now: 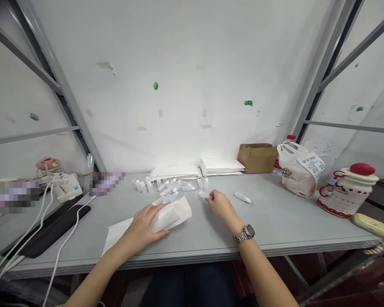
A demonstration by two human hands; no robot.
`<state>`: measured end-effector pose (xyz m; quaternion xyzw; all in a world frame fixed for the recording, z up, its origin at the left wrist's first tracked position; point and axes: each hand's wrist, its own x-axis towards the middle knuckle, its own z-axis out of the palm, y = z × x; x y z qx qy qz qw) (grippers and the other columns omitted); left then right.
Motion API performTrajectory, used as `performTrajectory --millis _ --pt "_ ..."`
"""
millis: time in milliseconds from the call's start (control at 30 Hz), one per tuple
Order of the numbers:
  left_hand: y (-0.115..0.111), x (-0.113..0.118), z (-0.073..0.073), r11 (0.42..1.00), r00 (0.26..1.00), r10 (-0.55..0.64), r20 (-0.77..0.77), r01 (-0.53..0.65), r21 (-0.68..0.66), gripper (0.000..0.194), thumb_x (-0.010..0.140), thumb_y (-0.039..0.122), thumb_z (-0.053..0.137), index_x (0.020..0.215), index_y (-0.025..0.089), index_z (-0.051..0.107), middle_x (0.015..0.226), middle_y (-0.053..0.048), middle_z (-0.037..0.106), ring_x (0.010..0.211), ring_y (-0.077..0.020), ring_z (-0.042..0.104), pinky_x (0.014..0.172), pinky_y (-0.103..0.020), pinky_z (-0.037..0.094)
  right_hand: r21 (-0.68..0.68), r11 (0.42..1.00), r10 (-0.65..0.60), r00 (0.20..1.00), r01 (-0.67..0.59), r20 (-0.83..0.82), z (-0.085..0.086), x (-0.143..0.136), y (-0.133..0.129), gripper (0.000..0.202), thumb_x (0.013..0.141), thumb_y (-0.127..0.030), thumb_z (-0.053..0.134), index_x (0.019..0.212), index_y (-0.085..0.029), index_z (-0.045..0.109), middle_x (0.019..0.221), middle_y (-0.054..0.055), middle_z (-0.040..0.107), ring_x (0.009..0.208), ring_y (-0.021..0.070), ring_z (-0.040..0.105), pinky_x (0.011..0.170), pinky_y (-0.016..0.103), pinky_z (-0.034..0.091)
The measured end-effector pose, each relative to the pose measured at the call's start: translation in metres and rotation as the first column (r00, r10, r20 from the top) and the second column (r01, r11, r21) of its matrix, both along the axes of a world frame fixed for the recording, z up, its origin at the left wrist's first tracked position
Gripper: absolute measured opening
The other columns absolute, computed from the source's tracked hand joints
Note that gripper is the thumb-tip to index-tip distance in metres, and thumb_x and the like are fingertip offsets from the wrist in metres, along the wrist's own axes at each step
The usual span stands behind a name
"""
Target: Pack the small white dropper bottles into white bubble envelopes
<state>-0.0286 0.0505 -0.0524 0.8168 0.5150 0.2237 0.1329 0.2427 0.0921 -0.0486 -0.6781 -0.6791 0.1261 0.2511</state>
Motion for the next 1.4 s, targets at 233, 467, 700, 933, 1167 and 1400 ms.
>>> performTrajectory --millis 233,467,700,933,1167,1400 --pt "0.002 -0.001 -0.003 0.999 1.0 0.014 -0.004 -0.014 0.031 0.061 0.071 0.044 0.062 0.127 0.028 0.044 0.111 -0.007 0.055 0.108 -0.0276 0.049 0.096 -0.045 0.034 0.009 0.947 0.308 0.897 -0.322 -0.318 0.041 -0.008 -0.042 0.026 0.08 -0.044 0.055 0.085 -0.02 0.063 0.075 0.002 0.066 0.07 0.0165 0.059 0.064 0.028 0.044" --pt "-0.009 0.013 0.0 0.998 0.999 -0.048 0.023 0.047 0.036 0.06 0.069 0.036 0.065 0.125 0.03 0.046 0.113 -0.005 0.056 0.108 -0.0276 0.049 0.095 -0.044 0.036 0.108 0.92 0.389 0.851 -0.376 -0.353 0.035 -0.033 -0.047 0.02 0.078 -0.036 0.061 0.089 -0.022 0.067 0.082 0.002 0.066 0.073 0.016 0.056 0.067 0.029 0.043" --pt "-0.012 0.016 0.002 0.999 0.996 -0.051 0.073 0.05 0.006 0.06 0.07 0.035 0.064 0.126 0.03 0.045 0.112 -0.005 0.055 0.108 -0.0269 0.049 0.094 -0.043 0.037 0.119 0.939 0.333 0.77 -0.322 -0.544 0.021 -0.05 -0.042 0.018 0.076 -0.033 0.062 0.088 -0.019 0.062 0.079 0.002 0.067 0.074 0.0152 0.059 0.068 0.028 0.045" --pt "-0.009 0.018 -0.003 0.999 0.997 -0.044 0.069 0.044 -0.004 0.056 0.07 0.035 0.064 0.123 0.03 0.048 0.112 -0.005 0.057 0.107 -0.0269 0.05 0.094 -0.043 0.037 0.018 0.857 0.474 0.775 -0.515 -0.418 0.024 -0.038 -0.043 0.016 0.08 -0.026 0.057 0.089 -0.021 0.069 0.089 0.003 0.069 0.082 0.0172 0.06 0.077 0.03 0.045" --pt "-0.009 0.018 -0.006 1.0 0.998 -0.031 0.063 0.03 0.006 0.054 0.071 0.035 0.062 0.123 0.03 0.047 0.111 -0.005 0.056 0.108 -0.0265 0.049 0.096 -0.044 0.036 0.018 0.883 0.456 0.845 -0.47 -0.279 0.03 -0.018 -0.032 0.021 0.084 -0.035 0.054 0.093 -0.025 0.069 0.097 0.002 0.068 0.087 0.0166 0.06 0.074 0.026 0.045" --pt "-0.005 0.011 -0.003 1.0 0.997 -0.007 0.071 0.006 0.014 0.054 0.073 0.04 0.06 0.124 0.03 0.047 0.114 -0.005 0.055 0.108 -0.0271 0.049 0.095 -0.044 0.036 0.052 0.939 -0.344 0.918 0.34 0.199 0.007 0.076 -0.001 0.029 0.082 -0.018 0.051 0.104 -0.004 0.063 0.108 0.028 0.058 0.105 0.0363 0.051 0.084 0.046 0.038"
